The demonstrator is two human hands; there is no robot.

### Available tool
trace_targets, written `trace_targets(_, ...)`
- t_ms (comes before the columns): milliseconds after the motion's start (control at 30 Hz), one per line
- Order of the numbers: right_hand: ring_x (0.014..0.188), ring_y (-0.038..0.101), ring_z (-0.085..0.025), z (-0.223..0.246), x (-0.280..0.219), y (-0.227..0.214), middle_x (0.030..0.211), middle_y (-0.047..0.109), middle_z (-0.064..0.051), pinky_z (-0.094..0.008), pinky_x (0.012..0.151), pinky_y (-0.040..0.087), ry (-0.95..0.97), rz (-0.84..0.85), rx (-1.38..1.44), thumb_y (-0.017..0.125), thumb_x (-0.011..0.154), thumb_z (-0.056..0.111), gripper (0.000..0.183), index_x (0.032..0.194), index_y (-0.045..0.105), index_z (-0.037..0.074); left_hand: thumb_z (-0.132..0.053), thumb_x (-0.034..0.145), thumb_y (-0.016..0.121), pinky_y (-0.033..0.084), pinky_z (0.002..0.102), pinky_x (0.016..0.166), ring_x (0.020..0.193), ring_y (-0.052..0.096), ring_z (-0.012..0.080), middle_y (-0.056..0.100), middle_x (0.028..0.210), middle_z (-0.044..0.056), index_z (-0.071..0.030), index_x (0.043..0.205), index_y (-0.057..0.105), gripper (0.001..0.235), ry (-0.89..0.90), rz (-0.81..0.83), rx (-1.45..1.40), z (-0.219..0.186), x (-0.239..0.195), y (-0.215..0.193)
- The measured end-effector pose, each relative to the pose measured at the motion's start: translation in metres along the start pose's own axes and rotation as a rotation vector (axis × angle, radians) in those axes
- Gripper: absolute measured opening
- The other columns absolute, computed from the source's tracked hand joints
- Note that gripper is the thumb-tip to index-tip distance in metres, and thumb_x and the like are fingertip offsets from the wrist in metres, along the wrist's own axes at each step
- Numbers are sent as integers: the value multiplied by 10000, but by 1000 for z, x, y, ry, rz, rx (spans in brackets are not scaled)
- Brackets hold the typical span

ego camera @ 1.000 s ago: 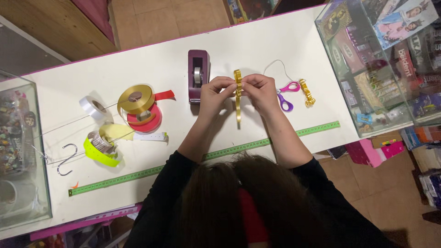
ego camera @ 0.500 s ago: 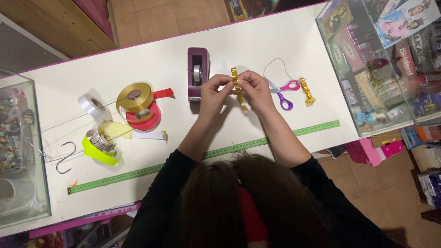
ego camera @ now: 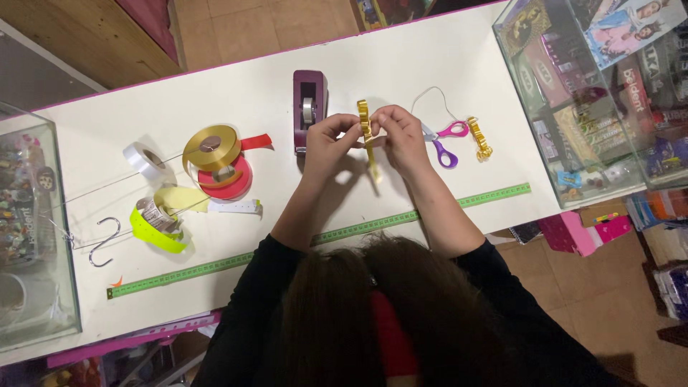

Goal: The person cuts a length of gold ribbon using scissors, then folds and twists the ribbon to form a decorative bow. The finished bow is placed on the table next to other crafting supplies.

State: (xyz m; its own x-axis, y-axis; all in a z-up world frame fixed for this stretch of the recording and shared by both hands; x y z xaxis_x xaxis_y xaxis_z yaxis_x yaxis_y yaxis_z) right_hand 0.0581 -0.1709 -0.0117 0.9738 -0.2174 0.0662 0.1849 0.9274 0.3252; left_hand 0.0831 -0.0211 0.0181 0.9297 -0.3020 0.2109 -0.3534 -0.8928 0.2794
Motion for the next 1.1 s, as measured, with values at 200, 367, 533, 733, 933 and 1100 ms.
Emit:
trace_targets(200,572,641,-141,-18,-14,38,661,637,-84,-264,531,571,-30,297,-211,673,955,50,258,1211,671,26,-23,931,758,668,385,678,824,716,204,735,866,172,46,1050,738,139,12,-49,5,-18,-9,-22)
trace_targets(367,667,691,-194,-54,-24,74,810,753,-103,-345,636,554,-142,485,-419,853,865,313,550,1322,609,128,-13,947,711,677,347,716,827,704,171,718,869,136,43,1065,705,131,0,-190,-33,-43,-15,-64)
trace_targets(533,641,687,-219,-18,-29,104,785,705,-38,-336,625,550,-488,354,-966,819,872,202,411,1244,670,110,-55,954,718,663,276,708,815,714,141,740,902,100,5,1056,705,119,82,-297,-64,-67,-20,-95)
trace_targets(733,596,656,-232,-5,-26,111,700,643,-64,-329,575,541,-669,417,-769,824,855,178,253,1047,748,32,-74,925,746,686,261,645,762,720,143,716,849,82,15,1013,697,134,12,-464,-263,-28,-17,-133)
trace_targets(933,578,621,-232,2,-21,63,677,614,-62,-326,539,511,-652,468,-633,837,862,153,220,1055,784,63,-143,917,763,677,288,667,765,714,142,721,841,75,-5,1044,708,195,-92,-431,-221,4,-19,-132)
trace_targets(1100,543,595,-218,54,-35,35,647,613,-69,-300,518,496,-644,458,-658,860,826,45,202,1018,796,44,-158,915,763,668,297,695,782,725,145,735,845,83,-11,1059,710,212,-179,-416,-172,15,-21,-115)
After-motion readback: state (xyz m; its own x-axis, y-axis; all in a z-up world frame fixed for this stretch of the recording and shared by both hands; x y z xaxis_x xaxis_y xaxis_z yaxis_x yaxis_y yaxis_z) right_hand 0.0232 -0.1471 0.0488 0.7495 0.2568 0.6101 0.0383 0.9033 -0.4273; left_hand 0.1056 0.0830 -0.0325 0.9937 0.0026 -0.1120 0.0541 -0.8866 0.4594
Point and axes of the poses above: each hand's wrist, its own x-axis towards the middle knuckle, its own y-axis out of the palm, z = x × y, the point moved 10 cm from there along x, towards the middle knuckle
